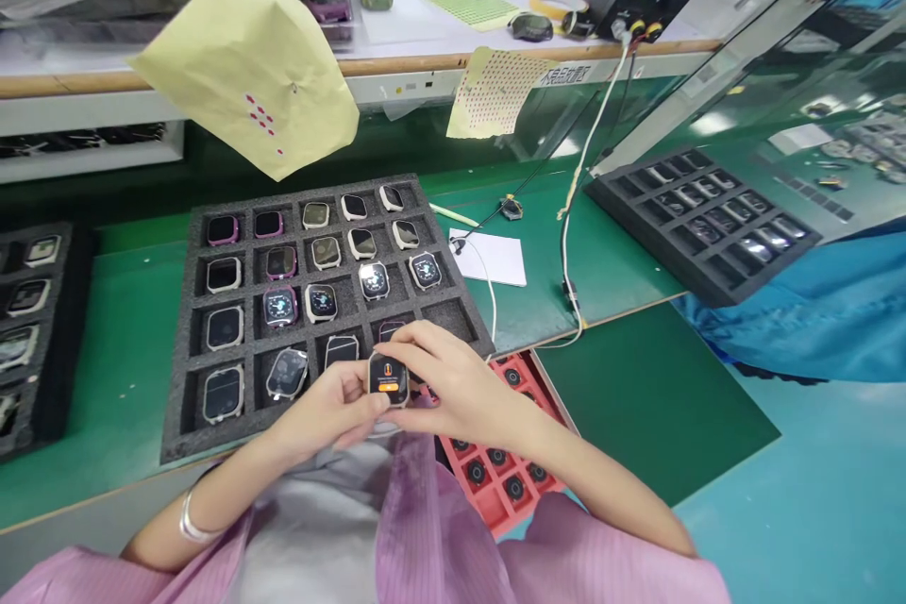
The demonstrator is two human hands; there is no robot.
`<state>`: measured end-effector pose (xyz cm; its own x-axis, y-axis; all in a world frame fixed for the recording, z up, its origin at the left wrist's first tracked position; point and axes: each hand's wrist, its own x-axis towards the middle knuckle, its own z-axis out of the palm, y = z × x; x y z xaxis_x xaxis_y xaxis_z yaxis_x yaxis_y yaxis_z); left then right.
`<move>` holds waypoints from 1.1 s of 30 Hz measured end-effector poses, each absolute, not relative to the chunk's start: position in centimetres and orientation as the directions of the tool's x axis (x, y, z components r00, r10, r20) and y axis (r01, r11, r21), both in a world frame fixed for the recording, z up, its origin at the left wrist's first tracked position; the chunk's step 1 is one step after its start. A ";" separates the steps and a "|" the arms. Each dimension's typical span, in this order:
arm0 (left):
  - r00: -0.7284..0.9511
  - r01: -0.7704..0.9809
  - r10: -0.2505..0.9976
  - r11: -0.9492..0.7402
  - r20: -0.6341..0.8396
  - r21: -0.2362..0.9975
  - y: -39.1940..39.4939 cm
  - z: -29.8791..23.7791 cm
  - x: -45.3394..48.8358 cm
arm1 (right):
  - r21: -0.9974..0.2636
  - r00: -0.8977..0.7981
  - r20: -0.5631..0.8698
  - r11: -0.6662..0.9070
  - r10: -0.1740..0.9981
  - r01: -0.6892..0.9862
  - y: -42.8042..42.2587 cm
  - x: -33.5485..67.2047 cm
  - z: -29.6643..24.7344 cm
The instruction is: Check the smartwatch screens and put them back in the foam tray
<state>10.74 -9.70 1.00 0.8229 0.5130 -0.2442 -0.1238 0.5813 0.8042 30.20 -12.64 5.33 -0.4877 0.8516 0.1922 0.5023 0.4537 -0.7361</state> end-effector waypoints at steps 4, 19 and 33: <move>0.823 -0.132 0.524 0.552 -0.219 0.823 -9.9 2.0 11.5 | -0.724 -0.426 0.257 0.465 0.868 0.510 -12.2 31.9 6.6; 0.782 -0.052 0.534 0.570 -0.321 0.820 -9.9 2.6 8.2 | -0.312 -0.049 0.253 0.130 0.966 0.941 -10.4 42.2 0.7; 0.713 0.001 0.607 0.502 -0.352 0.865 -8.1 2.5 6.6 | -0.126 -0.639 -0.160 0.627 0.752 0.769 -6.7 29.3 6.7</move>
<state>6.64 -8.13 2.46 0.7126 0.6067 -0.3523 0.0006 0.5016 0.8651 29.30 -6.69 6.67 -0.6393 0.7520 -0.1603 0.7689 0.6269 -0.1256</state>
